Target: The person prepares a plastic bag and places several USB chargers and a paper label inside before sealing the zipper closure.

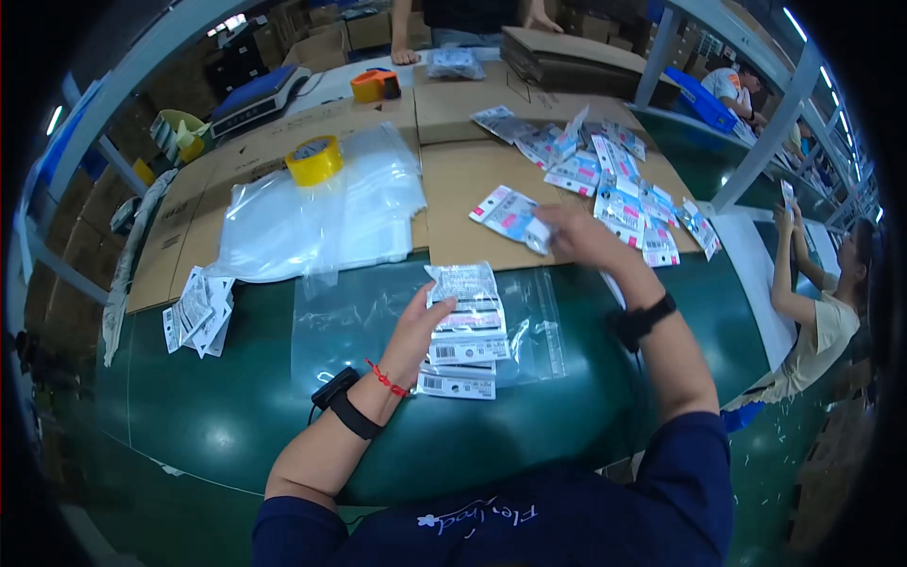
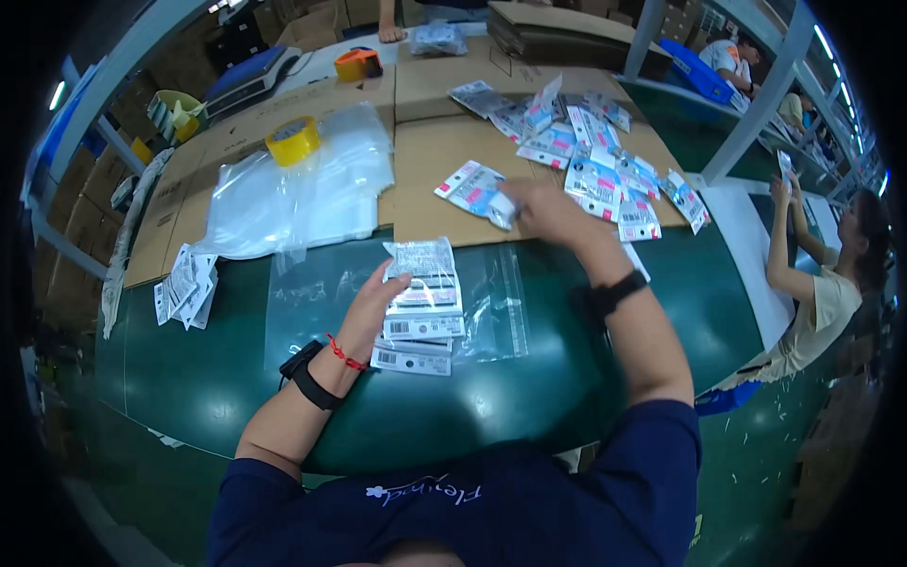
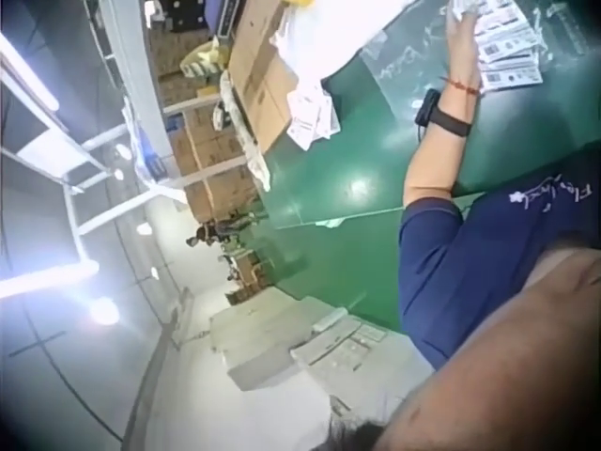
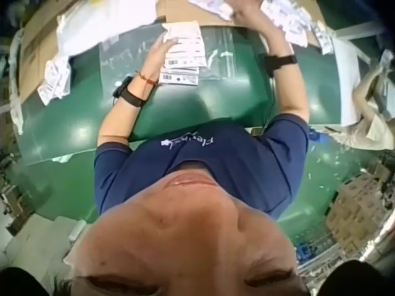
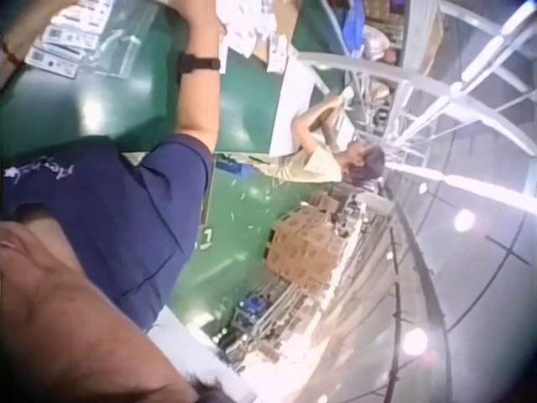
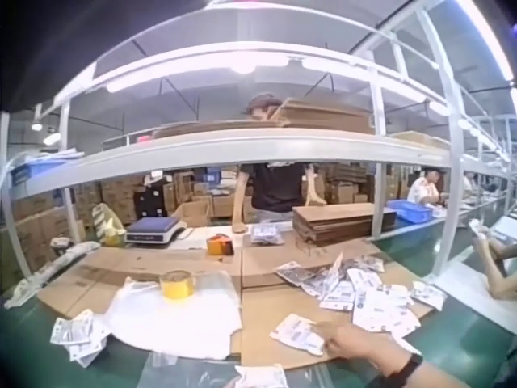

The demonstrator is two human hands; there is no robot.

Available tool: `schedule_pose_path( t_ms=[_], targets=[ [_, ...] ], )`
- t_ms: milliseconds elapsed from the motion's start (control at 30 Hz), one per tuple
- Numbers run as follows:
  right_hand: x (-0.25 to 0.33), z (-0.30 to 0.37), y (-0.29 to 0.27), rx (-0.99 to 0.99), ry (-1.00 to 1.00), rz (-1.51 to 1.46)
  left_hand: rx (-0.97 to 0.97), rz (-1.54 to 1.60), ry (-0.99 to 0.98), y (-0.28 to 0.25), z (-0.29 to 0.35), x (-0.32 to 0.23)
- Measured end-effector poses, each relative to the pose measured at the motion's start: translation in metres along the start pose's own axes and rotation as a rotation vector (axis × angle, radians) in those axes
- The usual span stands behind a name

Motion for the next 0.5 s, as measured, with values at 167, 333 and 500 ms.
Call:
schedule_pose_path(
  t_ms=[167, 333, 500],
  targets=[
    [0.039, 0.032, -0.010, -0.279, -0.192, 0.162, 0.006, 0.001, -0.007, 0.012, 0.009, -0.003],
    [0.031, 0.036, -0.013, -0.225, -0.118, 0.000, 0.055, 0.089, 0.007, 0.015, 0.015, -0.012],
    [0.031, 0.056, 0.010, -0.170, -0.111, -0.015, 0.174, 0.292, 0.071, 0.028, 0.025, -0.024]
  ],
)
Point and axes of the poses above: each hand's wrist, its own z-axis away from the middle knuckle, its own y-axis out of the palm, x = y × z, the point moved 9 cm from there along -z, towards the middle knuckle, and after that the axes turned 6 degrees about -z, right-handed, at the moved point
